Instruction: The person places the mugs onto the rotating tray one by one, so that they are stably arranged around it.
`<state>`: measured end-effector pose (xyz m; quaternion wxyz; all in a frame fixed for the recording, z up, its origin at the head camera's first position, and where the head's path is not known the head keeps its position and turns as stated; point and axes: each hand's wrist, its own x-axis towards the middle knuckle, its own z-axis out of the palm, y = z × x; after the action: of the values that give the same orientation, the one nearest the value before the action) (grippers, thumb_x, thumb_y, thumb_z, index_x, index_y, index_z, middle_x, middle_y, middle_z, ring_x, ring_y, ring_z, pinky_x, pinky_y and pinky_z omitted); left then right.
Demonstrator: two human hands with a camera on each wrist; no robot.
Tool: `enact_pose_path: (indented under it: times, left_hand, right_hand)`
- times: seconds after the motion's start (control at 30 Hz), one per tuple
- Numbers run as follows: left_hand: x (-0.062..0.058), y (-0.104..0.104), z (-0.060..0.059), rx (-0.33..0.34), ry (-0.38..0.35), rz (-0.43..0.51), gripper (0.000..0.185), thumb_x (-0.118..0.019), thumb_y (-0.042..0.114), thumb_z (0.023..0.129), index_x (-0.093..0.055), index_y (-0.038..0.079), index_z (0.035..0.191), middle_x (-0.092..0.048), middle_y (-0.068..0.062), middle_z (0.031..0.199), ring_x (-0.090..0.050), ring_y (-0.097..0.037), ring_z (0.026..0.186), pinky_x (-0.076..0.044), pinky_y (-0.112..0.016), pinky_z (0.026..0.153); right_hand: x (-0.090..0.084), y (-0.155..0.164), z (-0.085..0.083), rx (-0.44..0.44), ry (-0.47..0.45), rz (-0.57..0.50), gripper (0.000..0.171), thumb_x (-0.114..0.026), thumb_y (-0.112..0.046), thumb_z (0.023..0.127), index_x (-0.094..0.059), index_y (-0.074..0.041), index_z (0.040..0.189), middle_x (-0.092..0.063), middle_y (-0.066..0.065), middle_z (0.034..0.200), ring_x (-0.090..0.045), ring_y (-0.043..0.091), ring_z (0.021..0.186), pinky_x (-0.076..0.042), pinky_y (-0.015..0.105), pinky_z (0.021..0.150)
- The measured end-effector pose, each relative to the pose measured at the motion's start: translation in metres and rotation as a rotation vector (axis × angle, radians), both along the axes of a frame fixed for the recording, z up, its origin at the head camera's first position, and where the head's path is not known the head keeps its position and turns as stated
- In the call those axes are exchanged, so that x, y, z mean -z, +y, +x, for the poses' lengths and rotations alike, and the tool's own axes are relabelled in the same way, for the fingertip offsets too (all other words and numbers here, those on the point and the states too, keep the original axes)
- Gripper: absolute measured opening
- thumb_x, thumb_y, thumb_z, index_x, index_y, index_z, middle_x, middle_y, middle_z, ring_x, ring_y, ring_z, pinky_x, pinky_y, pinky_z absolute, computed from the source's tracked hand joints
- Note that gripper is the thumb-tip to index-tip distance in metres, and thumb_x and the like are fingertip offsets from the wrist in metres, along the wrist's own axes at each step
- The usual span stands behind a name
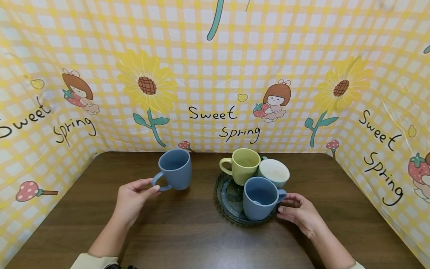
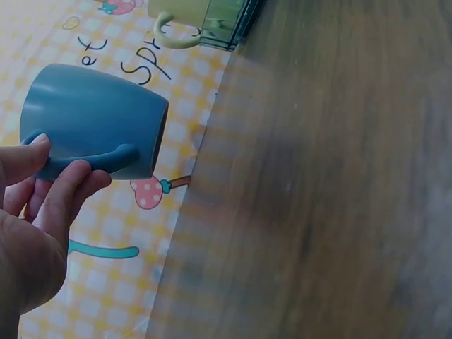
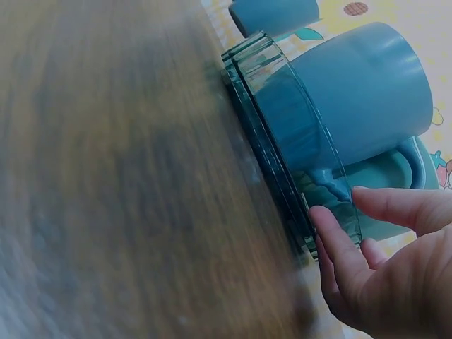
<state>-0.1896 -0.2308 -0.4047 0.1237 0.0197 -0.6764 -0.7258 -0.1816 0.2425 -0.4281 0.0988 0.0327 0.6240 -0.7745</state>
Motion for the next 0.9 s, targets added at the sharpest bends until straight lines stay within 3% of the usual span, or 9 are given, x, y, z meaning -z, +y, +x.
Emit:
enact_pose_path:
  times: [0.1,0.2,0.57,0.9]
  left_hand:
    - [-0.002,0.004,0.001,0.003,-0.006,-0.003,0.029,-0.075,-0.01,0.079,-0.066,-0.017,0.106,-0.07,0.003,0.085,-0.072,-0.014,0.071,-0.06,-0.03,0.072]
    - [-0.006,0.008,0.002,0.007,-0.013,-0.007,0.022,-0.075,-0.01,0.079,-0.072,-0.007,0.101,-0.07,0.003,0.084,-0.072,-0.014,0.071,-0.06,-0.03,0.072]
    - [-0.01,0.017,0.004,0.035,-0.014,0.0,0.021,-0.075,-0.011,0.078,-0.075,0.0,0.096,-0.07,0.003,0.084,-0.071,-0.014,0.071,-0.06,-0.03,0.072]
    - [-0.013,0.025,0.003,0.051,-0.008,-0.023,0.03,-0.075,-0.011,0.079,-0.065,-0.018,0.107,-0.07,0.002,0.083,-0.071,-0.014,0.071,-0.06,-0.032,0.071]
  right_hand:
    - [0.0,0.0,0.0,0.009,-0.009,0.007,0.04,-0.065,0.017,0.081,-0.049,0.001,0.114,-0.054,0.012,0.104,-0.065,0.02,0.086,-0.058,0.046,0.083]
    - [0.0,0.0,-0.001,0.004,-0.017,0.016,0.043,-0.065,0.017,0.081,-0.046,0.003,0.118,-0.054,0.011,0.104,-0.065,0.02,0.088,-0.057,0.043,0.085]
    - [0.003,0.004,-0.005,-0.018,0.006,-0.002,0.044,-0.06,0.016,0.086,-0.04,0.007,0.124,-0.055,0.011,0.104,-0.065,0.019,0.093,-0.056,0.04,0.088]
    - [0.003,0.006,-0.01,-0.044,0.02,0.032,0.063,-0.056,0.01,0.091,-0.023,0.014,0.145,-0.06,0.005,0.109,-0.062,0.014,0.093,-0.056,0.043,0.089]
